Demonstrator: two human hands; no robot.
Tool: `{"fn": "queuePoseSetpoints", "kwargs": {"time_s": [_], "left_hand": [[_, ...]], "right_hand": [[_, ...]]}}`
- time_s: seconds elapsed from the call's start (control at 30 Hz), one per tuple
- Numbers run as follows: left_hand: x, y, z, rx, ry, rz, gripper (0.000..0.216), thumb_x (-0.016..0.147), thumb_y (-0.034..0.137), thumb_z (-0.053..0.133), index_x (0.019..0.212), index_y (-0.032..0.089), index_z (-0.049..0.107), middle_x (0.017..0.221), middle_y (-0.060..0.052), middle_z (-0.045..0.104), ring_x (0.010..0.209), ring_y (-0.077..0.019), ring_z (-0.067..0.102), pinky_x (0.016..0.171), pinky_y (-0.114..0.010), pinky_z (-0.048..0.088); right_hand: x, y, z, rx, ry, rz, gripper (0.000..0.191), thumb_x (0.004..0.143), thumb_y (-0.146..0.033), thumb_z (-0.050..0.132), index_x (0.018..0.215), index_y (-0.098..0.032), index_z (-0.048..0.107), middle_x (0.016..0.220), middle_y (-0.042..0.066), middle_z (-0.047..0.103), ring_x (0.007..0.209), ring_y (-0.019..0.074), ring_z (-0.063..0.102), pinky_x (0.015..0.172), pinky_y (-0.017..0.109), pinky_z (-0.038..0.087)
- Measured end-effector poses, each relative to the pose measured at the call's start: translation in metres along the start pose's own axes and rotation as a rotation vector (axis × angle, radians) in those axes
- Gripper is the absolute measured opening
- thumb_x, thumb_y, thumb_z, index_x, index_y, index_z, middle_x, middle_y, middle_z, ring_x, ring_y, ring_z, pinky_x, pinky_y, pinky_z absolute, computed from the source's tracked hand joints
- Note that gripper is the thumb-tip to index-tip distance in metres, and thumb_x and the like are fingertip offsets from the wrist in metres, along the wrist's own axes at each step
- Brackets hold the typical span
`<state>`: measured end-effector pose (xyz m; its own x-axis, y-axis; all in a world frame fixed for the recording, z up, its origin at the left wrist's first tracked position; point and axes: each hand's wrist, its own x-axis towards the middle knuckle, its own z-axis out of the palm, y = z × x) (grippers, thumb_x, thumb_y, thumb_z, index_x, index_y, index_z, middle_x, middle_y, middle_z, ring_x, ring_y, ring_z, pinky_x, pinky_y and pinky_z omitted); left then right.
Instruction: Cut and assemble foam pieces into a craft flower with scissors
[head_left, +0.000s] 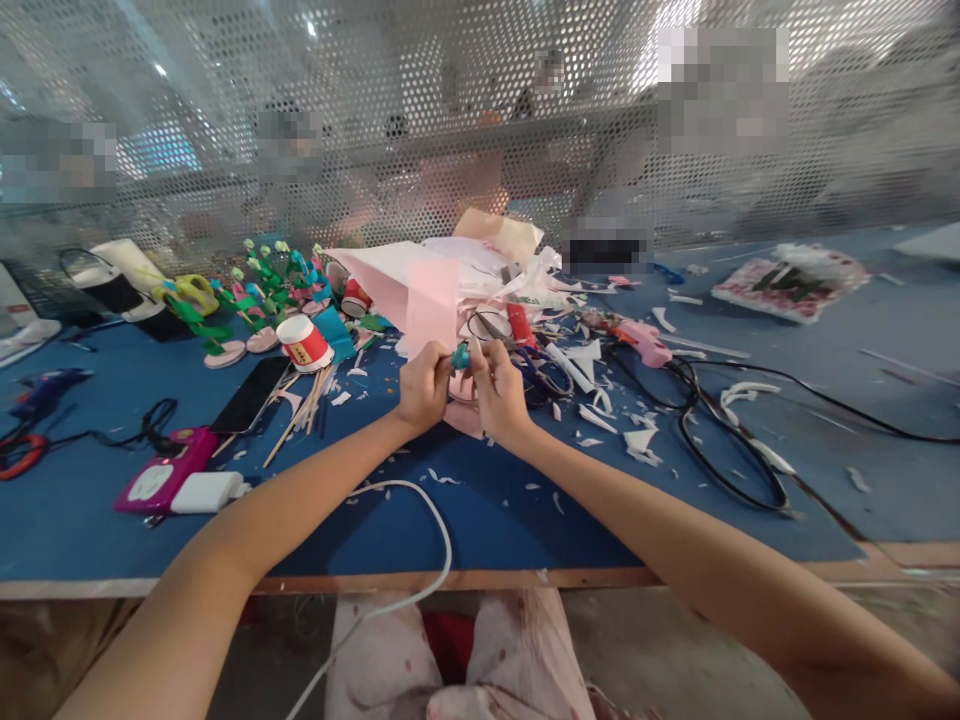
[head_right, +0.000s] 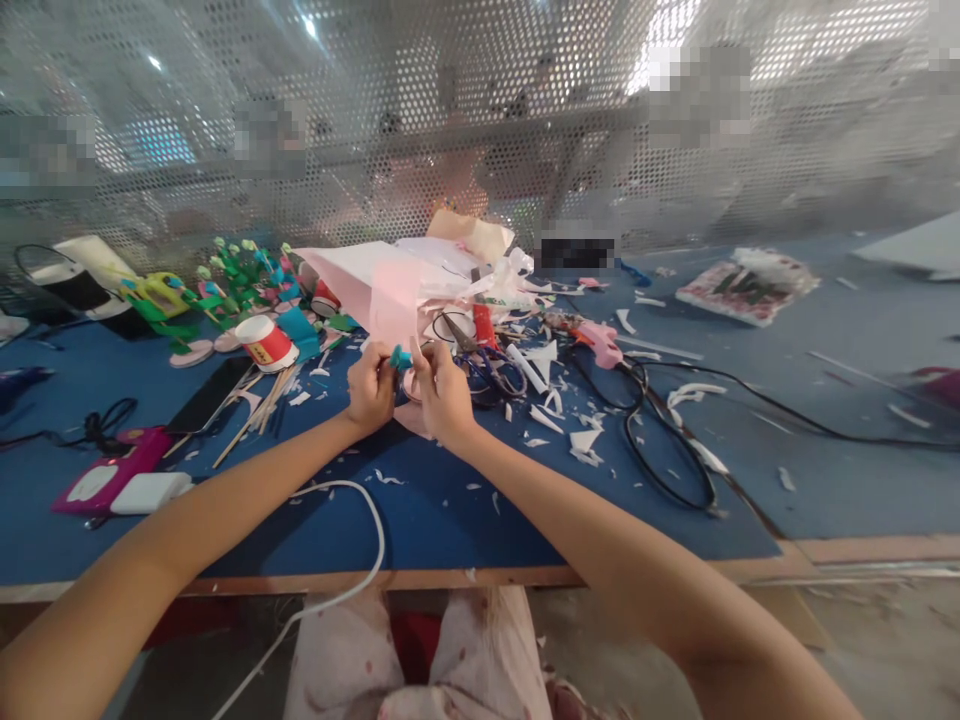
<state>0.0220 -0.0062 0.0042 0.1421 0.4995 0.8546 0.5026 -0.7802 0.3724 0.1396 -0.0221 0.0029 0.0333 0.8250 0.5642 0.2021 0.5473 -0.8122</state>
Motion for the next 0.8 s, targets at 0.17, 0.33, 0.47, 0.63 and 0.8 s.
{"fn": "queuePoseSetpoints", "kwargs": {"time_s": [0.17, 0.33, 0.47, 0.63, 0.8], "left_hand": [[0.001, -0.012, -0.004, 0.094, -0.009, 0.233, 0.017, 0.088, 0.027, 0.037, 0.076, 0.018, 0.044, 0.064, 0.0, 0.052, 0.056, -0.0087, 0.048, 0.055, -0.02, 0.036], [0.001, -0.013, -0.003, 0.083, -0.1, 0.245, 0.014, 0.087, 0.029, 0.039, 0.084, 0.017, 0.044, 0.073, -0.003, 0.056, 0.063, -0.0097, 0.053, 0.058, -0.02, 0.039], [0.001, -0.012, -0.004, 0.007, -0.13, 0.235, 0.019, 0.089, 0.031, 0.032, 0.088, 0.017, 0.045, 0.077, -0.004, 0.055, 0.065, -0.0103, 0.053, 0.06, -0.021, 0.041], [0.0, -0.01, -0.003, -0.07, -0.113, 0.068, 0.028, 0.091, 0.031, 0.022, 0.083, 0.018, 0.045, 0.072, -0.003, 0.051, 0.061, -0.0102, 0.051, 0.06, -0.023, 0.041], [0.003, -0.011, -0.003, -0.071, -0.137, -0.02, 0.03, 0.09, 0.039, 0.024, 0.081, 0.019, 0.045, 0.074, -0.003, 0.049, 0.064, -0.012, 0.05, 0.062, -0.026, 0.041]], "right_hand": [[-0.001, 0.0, -0.001, 0.024, -0.077, -0.022, 0.029, 0.088, -0.041, 0.03, 0.068, -0.021, 0.038, 0.048, -0.004, 0.044, 0.042, 0.0085, 0.041, 0.045, 0.023, 0.03], [0.002, 0.004, -0.002, 0.063, -0.044, -0.036, 0.025, 0.084, -0.037, 0.039, 0.065, -0.022, 0.032, 0.05, -0.007, 0.038, 0.044, 0.0071, 0.036, 0.045, 0.022, 0.028], [0.005, 0.003, -0.004, 0.04, -0.037, -0.058, 0.026, 0.086, -0.038, 0.035, 0.067, -0.021, 0.034, 0.051, -0.006, 0.036, 0.045, 0.0068, 0.034, 0.046, 0.022, 0.029], [0.008, -0.002, -0.008, -0.005, -0.066, -0.075, 0.031, 0.088, -0.042, 0.031, 0.065, -0.021, 0.036, 0.052, -0.004, 0.042, 0.044, 0.0073, 0.037, 0.048, 0.023, 0.031], [0.011, -0.001, -0.012, -0.095, -0.146, -0.108, 0.033, 0.088, -0.041, 0.03, 0.063, -0.021, 0.035, 0.05, -0.003, 0.045, 0.045, 0.0082, 0.04, 0.049, 0.022, 0.032]]}}
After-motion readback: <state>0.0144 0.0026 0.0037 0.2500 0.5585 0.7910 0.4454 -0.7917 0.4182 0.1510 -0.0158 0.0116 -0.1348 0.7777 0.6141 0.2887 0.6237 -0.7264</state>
